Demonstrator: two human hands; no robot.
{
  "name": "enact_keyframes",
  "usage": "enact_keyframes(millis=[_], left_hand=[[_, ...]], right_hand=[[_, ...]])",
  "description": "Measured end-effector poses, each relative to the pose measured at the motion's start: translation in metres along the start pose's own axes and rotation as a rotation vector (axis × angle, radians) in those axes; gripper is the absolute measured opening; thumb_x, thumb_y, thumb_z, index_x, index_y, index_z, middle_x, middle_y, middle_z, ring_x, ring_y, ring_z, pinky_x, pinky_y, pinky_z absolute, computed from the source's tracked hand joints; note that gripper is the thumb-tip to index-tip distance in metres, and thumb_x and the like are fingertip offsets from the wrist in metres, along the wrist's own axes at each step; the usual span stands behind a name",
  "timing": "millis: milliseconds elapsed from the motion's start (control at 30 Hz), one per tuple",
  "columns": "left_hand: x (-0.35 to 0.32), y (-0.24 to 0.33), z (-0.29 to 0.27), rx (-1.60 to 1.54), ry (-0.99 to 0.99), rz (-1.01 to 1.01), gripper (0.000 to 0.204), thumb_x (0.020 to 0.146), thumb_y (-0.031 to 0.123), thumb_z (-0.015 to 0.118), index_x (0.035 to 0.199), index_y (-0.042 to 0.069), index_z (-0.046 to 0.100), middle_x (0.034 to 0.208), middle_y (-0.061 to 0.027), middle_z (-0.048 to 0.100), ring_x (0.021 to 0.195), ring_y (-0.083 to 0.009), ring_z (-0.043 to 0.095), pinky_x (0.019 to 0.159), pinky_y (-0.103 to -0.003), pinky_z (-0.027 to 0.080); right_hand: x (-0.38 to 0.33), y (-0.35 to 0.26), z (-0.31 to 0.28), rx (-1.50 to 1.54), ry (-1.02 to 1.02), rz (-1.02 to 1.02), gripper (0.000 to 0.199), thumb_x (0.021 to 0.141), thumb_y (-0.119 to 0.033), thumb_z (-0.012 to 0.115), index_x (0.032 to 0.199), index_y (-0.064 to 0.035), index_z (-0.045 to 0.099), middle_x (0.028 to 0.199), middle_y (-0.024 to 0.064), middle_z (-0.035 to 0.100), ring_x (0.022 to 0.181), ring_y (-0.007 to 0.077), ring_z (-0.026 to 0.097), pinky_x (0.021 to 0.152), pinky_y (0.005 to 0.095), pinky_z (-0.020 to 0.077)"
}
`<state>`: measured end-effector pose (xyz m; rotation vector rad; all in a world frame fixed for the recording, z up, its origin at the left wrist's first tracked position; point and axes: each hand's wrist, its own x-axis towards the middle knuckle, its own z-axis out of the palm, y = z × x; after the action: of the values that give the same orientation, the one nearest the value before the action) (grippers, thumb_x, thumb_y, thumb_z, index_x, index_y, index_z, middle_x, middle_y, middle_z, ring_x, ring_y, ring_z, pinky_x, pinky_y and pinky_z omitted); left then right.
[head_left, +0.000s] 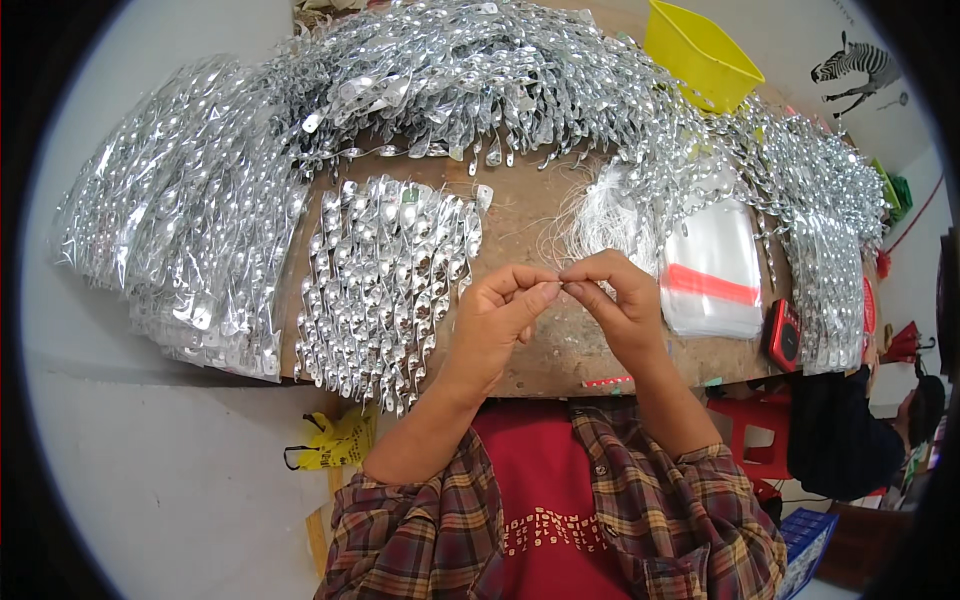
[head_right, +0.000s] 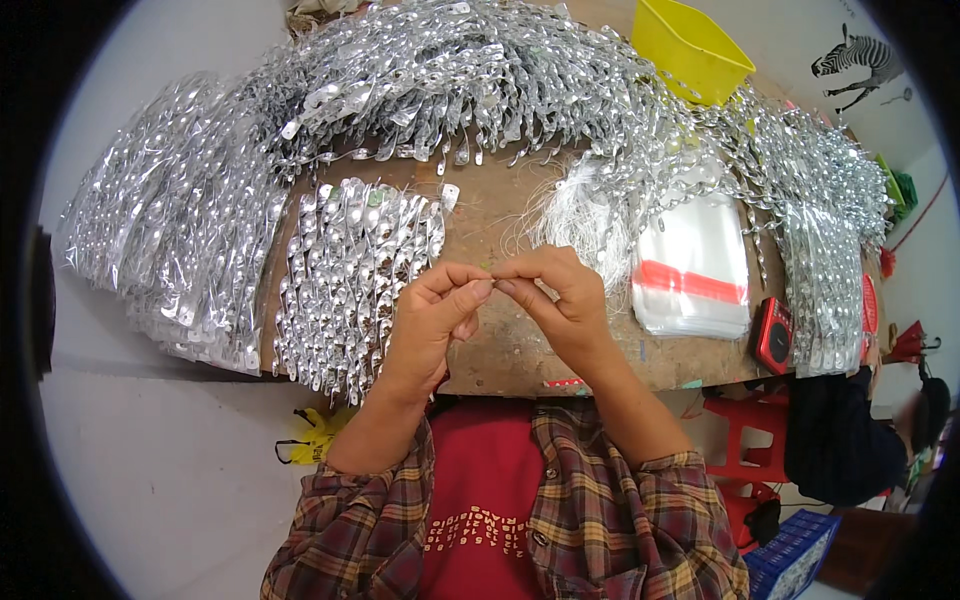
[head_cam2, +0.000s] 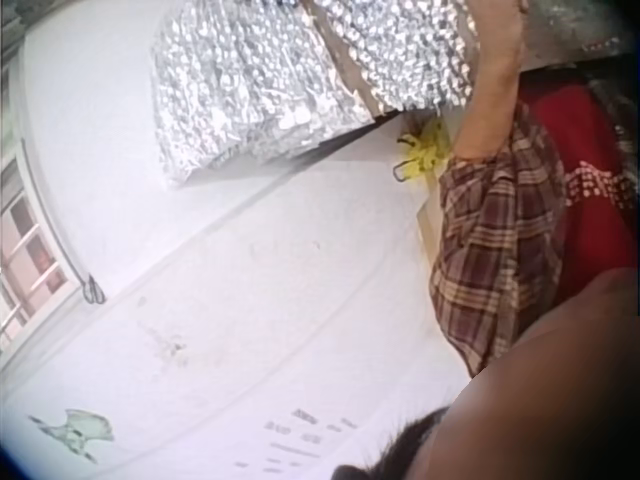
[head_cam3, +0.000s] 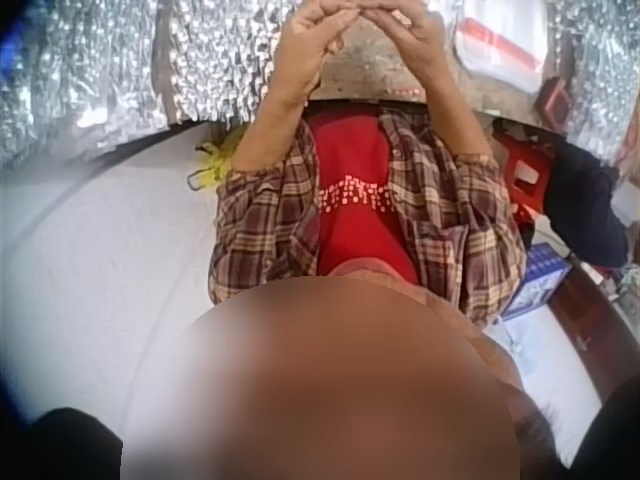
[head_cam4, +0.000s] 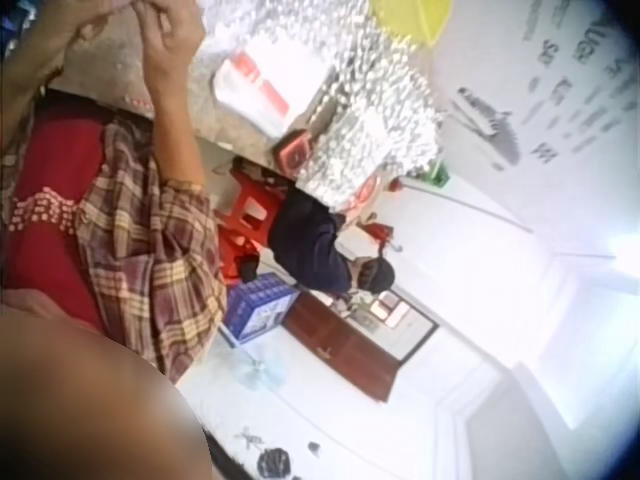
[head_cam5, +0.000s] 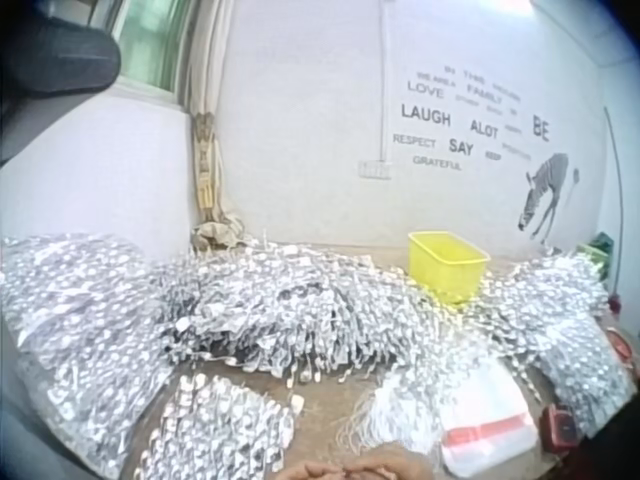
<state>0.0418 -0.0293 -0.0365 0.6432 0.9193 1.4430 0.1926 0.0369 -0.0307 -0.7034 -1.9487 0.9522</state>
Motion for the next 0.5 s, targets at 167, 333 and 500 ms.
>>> enact_keyframes(millis=[167,333,500], left_hand=[[0.0,-0.003,-0.001,0.109,0.02,0.024,0.015,0.082,0.011,0.063,0.092,0.001,0.059,0.067,0.0031,0.052,0.052,-0.003,0.041,0.049,-0.016,0.033],[0.0,-0.004,-0.006,0.116,-0.037,0.043,0.013,0.083,0.011,0.061,0.092,0.002,0.059,0.065,0.0039,0.051,0.052,-0.0024,0.041,0.049,-0.016,0.033],[-0.001,-0.009,0.0,0.133,-0.204,0.016,0.011,0.083,0.01,0.06,0.092,0.003,0.06,0.067,0.0042,0.051,0.054,-0.0023,0.041,0.05,-0.016,0.032]], right_hand=[[-0.001,-0.001,0.002,-0.184,0.044,-0.051,0.007,0.079,-0.006,0.061,0.086,-0.0068,0.06,0.075,0.0038,0.057,0.071,0.0199,0.051,0.069,0.0302,0.0375],[0.0,0.006,0.002,-0.252,0.063,-0.048,0.003,0.081,-0.006,0.057,0.083,-0.006,0.055,0.072,0.0055,0.054,0.067,0.0215,0.048,0.065,0.032,0.0361],[-0.005,0.036,0.011,-0.248,0.055,0.008,0.003,0.082,-0.006,0.054,0.084,-0.0038,0.054,0.073,0.0082,0.053,0.063,0.0221,0.047,0.061,0.0326,0.0375]])
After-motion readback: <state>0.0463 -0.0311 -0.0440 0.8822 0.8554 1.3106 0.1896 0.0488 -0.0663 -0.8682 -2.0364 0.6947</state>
